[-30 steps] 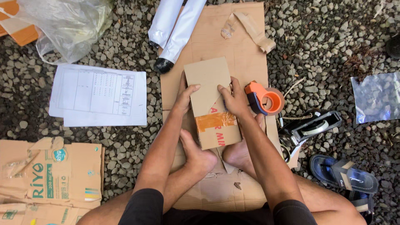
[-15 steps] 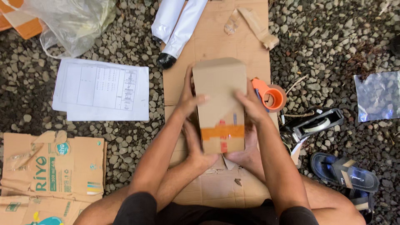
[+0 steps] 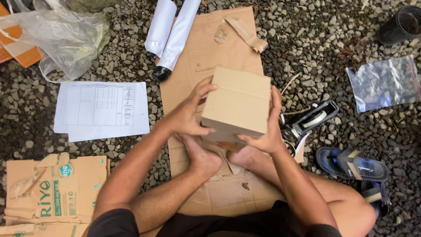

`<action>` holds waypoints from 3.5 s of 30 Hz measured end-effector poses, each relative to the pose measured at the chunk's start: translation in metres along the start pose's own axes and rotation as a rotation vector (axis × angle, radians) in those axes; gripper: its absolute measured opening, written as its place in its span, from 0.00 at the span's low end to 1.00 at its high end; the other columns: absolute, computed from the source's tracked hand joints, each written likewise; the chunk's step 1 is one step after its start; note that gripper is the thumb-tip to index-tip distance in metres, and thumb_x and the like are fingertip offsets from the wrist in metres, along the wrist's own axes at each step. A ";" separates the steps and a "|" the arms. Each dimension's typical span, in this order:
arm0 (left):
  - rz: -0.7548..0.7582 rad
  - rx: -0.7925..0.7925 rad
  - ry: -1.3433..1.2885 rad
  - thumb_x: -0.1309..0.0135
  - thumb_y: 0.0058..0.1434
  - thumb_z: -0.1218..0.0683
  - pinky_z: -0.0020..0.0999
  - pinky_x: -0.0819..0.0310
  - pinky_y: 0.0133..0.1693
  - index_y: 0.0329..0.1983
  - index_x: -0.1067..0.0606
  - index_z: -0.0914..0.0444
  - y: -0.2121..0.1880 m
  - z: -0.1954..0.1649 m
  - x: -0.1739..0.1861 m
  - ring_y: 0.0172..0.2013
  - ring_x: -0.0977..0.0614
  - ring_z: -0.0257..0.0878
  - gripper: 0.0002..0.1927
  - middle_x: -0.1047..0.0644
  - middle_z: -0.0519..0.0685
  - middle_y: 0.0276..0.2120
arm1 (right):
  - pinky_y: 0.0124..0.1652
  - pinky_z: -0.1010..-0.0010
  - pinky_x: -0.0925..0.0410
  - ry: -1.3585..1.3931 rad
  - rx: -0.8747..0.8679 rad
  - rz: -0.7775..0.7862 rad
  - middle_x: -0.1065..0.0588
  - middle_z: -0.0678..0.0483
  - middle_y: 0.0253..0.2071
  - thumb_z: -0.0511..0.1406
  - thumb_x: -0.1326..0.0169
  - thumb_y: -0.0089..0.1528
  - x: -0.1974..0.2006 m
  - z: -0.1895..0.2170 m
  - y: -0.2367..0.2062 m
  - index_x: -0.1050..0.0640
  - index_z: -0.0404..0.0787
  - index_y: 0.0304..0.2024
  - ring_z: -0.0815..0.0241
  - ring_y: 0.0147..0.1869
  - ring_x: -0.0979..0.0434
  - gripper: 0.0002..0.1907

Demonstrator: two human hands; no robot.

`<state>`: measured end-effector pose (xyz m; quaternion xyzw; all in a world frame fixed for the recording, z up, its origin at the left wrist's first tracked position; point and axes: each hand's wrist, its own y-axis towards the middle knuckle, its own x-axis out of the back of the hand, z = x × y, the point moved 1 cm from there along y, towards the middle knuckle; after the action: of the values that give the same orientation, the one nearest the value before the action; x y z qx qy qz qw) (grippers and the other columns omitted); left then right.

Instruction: The person assembles a small cardboard box on a gravel surface. They fold the flaps, apply orange packing tape to seal the seams, and use scissors to trim excess cardboard and tape. The person works on a single box, repeatedly adjusting and taping it until it is fully sealed.

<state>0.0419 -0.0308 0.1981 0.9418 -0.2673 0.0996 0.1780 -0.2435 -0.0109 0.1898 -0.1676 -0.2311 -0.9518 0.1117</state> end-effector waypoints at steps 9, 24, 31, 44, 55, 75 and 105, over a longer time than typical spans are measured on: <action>0.028 0.085 0.786 0.24 0.31 0.54 0.49 0.35 0.60 0.68 0.33 0.50 0.009 -0.036 0.039 0.58 0.29 0.59 0.56 0.38 0.64 0.65 | 0.73 0.47 0.50 -0.121 -0.122 -0.155 0.47 0.37 0.71 0.47 0.25 0.41 -0.071 -0.017 -0.017 0.65 0.37 0.73 0.40 0.76 0.46 0.76; 0.071 0.575 1.103 0.37 0.37 0.15 0.73 0.58 0.64 0.70 0.47 0.73 0.030 -0.070 -0.064 0.71 0.51 0.76 0.76 0.56 0.76 0.73 | 0.74 0.38 0.59 -0.301 -0.066 -0.358 0.46 0.36 0.70 0.51 0.22 0.39 -0.104 -0.016 -0.064 0.57 0.36 0.76 0.32 0.74 0.47 0.77; -0.031 0.443 1.104 0.36 0.35 0.21 0.72 0.54 0.61 0.78 0.44 0.60 0.016 -0.082 -0.080 0.67 0.45 0.74 0.72 0.49 0.77 0.69 | 0.71 0.40 0.47 -0.174 -0.035 -0.398 0.48 0.32 0.71 0.54 0.25 0.40 -0.116 -0.016 -0.082 0.55 0.40 0.78 0.29 0.75 0.47 0.75; -0.045 0.506 1.088 0.31 0.36 0.27 0.64 0.51 0.62 0.77 0.41 0.61 0.024 -0.093 -0.100 0.65 0.43 0.68 0.68 0.45 0.73 0.68 | 0.61 0.47 0.36 -0.383 -0.136 -0.443 0.34 0.29 0.62 0.47 0.36 0.56 0.030 -0.038 -0.158 0.33 0.36 0.61 0.33 0.66 0.33 0.37; -0.004 0.472 1.112 0.31 0.43 0.25 0.64 0.55 0.66 0.79 0.42 0.66 0.014 -0.088 -0.098 0.68 0.45 0.70 0.68 0.47 0.76 0.70 | 0.52 0.57 0.28 -0.639 -1.324 0.380 0.21 0.41 0.50 0.51 0.33 0.53 0.094 -0.155 -0.220 0.18 0.36 0.45 0.43 0.54 0.20 0.29; -0.144 0.416 1.116 0.29 0.40 0.27 0.61 0.51 0.63 0.73 0.36 0.64 0.020 -0.078 -0.102 0.66 0.41 0.68 0.63 0.41 0.71 0.65 | 0.47 0.55 0.26 -0.841 -0.839 0.427 0.20 0.37 0.45 0.39 0.42 0.58 0.075 -0.164 -0.197 0.18 0.35 0.42 0.41 0.49 0.18 0.15; -0.179 0.413 1.076 0.28 0.39 0.33 0.61 0.53 0.64 0.67 0.35 0.70 0.035 -0.084 -0.100 0.65 0.40 0.66 0.59 0.41 0.73 0.65 | 0.44 0.54 0.29 -0.006 -0.446 0.855 0.20 0.40 0.40 0.55 0.44 0.54 0.074 -0.020 -0.020 0.23 0.44 0.50 0.41 0.46 0.18 0.30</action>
<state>-0.0689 0.0209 0.2568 0.7928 -0.0339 0.5987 0.1090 -0.3228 -0.0125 0.1927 -0.2701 0.0680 -0.8464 0.4538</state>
